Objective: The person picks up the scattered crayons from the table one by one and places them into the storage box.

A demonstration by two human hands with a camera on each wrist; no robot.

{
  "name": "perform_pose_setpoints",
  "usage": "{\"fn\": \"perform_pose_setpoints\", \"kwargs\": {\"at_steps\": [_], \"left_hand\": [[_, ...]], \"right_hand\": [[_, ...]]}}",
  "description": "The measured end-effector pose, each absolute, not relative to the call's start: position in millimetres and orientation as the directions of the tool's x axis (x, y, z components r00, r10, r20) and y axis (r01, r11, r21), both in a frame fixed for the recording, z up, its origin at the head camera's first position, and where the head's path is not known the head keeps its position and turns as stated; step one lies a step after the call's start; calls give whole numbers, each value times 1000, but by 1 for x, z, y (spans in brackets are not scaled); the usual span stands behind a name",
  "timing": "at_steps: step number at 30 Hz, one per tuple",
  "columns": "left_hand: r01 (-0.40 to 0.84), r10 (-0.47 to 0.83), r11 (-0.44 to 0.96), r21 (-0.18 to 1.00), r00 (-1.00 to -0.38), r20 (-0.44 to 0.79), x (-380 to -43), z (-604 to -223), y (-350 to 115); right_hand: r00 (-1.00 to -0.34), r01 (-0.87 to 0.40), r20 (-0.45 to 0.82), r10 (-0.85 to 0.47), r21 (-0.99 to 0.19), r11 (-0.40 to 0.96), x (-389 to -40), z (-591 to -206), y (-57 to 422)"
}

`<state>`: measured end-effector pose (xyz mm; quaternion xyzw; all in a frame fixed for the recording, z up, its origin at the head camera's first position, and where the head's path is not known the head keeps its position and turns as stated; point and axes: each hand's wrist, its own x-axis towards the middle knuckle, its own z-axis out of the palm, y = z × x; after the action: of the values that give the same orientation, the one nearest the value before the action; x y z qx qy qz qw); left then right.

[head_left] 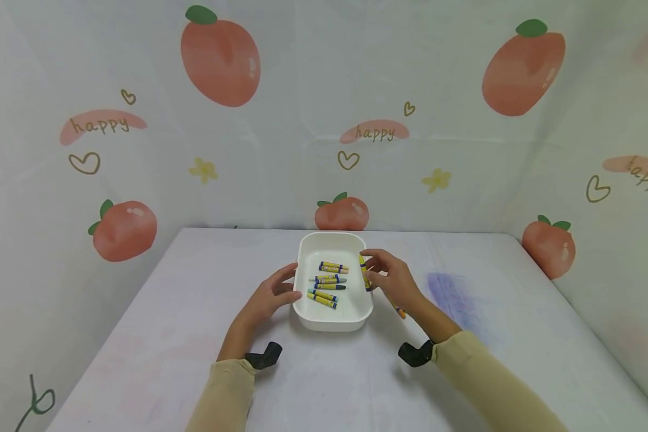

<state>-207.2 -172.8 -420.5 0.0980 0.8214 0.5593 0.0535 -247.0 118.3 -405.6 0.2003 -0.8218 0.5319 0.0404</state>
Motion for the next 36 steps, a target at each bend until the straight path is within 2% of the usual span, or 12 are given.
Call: {"fn": "perform_pose_setpoints", "kwargs": {"at_steps": [10, 23, 36], "left_hand": [[90, 190, 353, 931, -982, 22, -229, -459, -180], [113, 206, 352, 929, -978, 41, -230, -457, -180], [106, 199, 343, 933, -979, 39, -228, -456, -181]], "right_hand": [[-923, -354, 248, -293, -848, 396, -254, -405, 93], [-904, -402, 244, -351, -763, 505, -262, -408, 74], [-890, -429, 255, -377, -747, 508, -266, -409, 69]]}}
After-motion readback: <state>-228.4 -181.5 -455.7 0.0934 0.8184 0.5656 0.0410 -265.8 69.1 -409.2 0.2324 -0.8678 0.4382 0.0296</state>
